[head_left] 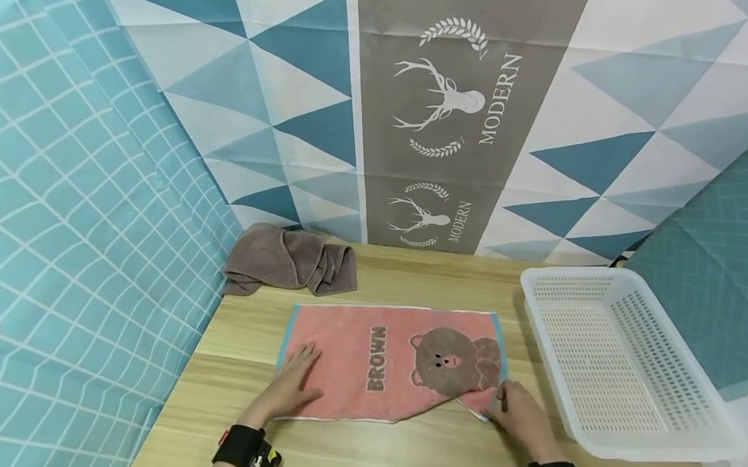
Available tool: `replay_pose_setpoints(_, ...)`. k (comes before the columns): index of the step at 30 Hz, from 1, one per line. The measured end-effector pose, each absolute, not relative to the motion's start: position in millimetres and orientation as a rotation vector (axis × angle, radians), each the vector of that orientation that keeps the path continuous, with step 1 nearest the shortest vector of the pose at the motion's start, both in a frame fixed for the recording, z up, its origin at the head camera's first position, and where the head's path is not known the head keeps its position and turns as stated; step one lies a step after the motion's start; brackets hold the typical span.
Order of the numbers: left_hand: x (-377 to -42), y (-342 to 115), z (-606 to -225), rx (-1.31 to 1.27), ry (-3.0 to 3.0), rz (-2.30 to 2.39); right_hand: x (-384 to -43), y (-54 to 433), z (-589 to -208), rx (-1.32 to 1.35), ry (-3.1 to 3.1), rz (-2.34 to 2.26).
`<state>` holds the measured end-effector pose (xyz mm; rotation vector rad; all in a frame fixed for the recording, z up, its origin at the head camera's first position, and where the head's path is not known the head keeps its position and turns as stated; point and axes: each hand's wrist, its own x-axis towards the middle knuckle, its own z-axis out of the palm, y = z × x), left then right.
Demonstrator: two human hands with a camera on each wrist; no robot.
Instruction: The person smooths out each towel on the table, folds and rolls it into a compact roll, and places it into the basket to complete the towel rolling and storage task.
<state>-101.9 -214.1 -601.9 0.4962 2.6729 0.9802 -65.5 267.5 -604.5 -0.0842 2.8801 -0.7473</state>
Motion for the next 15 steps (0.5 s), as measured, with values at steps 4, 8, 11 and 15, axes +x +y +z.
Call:
replay_pose_setpoints(4, -102, -218, -603, 0.494, 2.674, 0.966, -67, 265, -601, -0.043, 2.844, -0.792)
replay_pose_setpoints(8, -102, -224, -604, 0.479, 2.69, 0.931, -68, 274, -592, 0.035, 2.728, -0.82)
replay_pose_setpoints(11, -100, -226, -605, 0.46, 2.748, 0.931, -68, 284, -587, 0.076, 2.658, -0.842)
replay_pose_setpoints(15, -93, -229, -605, 0.409, 2.885, 0.877, -68, 288, -584, 0.068, 2.642, -0.823)
